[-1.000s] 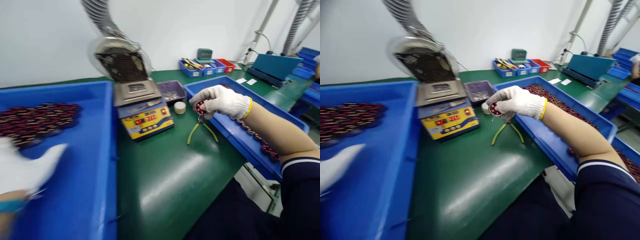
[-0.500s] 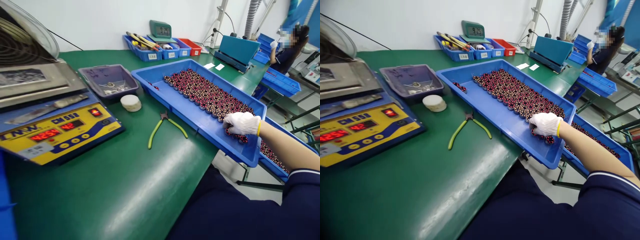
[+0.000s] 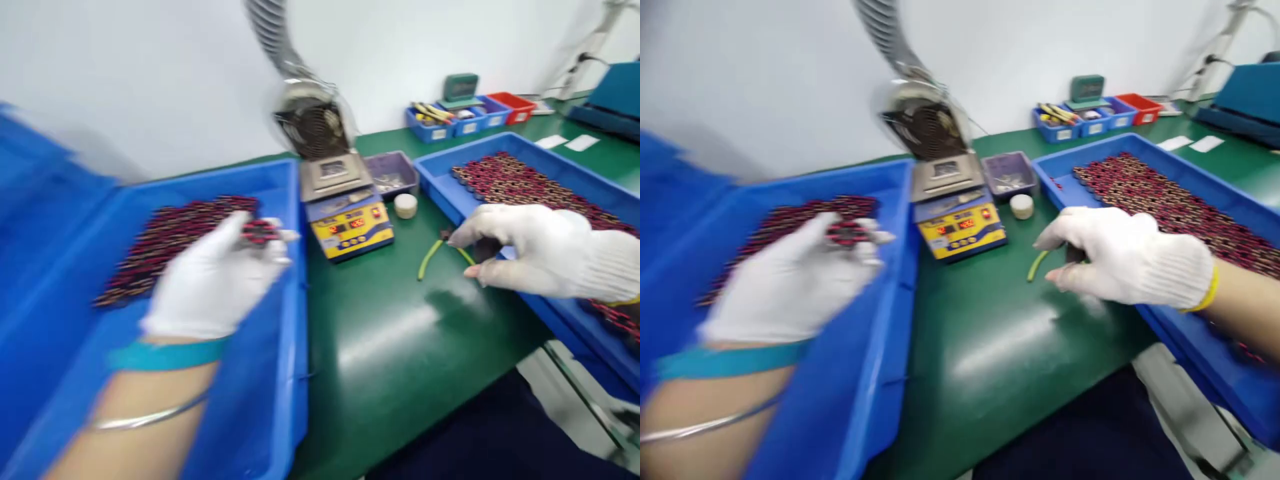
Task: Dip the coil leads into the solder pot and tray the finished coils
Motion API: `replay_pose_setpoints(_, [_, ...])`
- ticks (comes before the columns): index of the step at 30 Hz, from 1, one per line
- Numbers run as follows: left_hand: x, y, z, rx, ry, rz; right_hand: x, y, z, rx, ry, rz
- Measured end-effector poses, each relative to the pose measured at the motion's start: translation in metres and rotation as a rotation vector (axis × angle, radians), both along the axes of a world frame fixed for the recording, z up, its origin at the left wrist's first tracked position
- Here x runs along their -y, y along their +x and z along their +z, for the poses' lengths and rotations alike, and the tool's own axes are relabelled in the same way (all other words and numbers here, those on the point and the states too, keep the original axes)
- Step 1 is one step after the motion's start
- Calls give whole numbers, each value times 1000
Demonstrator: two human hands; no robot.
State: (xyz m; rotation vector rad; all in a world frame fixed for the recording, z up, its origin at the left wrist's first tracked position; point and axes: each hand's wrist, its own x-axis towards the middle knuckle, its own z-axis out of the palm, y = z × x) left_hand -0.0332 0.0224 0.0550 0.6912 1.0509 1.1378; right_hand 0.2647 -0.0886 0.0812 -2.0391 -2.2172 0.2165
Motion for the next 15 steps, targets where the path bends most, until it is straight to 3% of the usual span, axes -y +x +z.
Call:
replay_pose_setpoints(4, [13,-2,-15,90,46,-224,-51,-87,-19,-303,203,194])
replay_pose_setpoints(7, [15,7,-33,107,118,-270,-77,-124,-40,-512,233,243])
replay_pose_setpoints(12, [17,10,-44,82,61,-395,-85,-124,-65,-561,135,222])
replay_pose_setpoints(15, [19,10,-42,-98,104,-454,-82,-117,-68,-508,167,239])
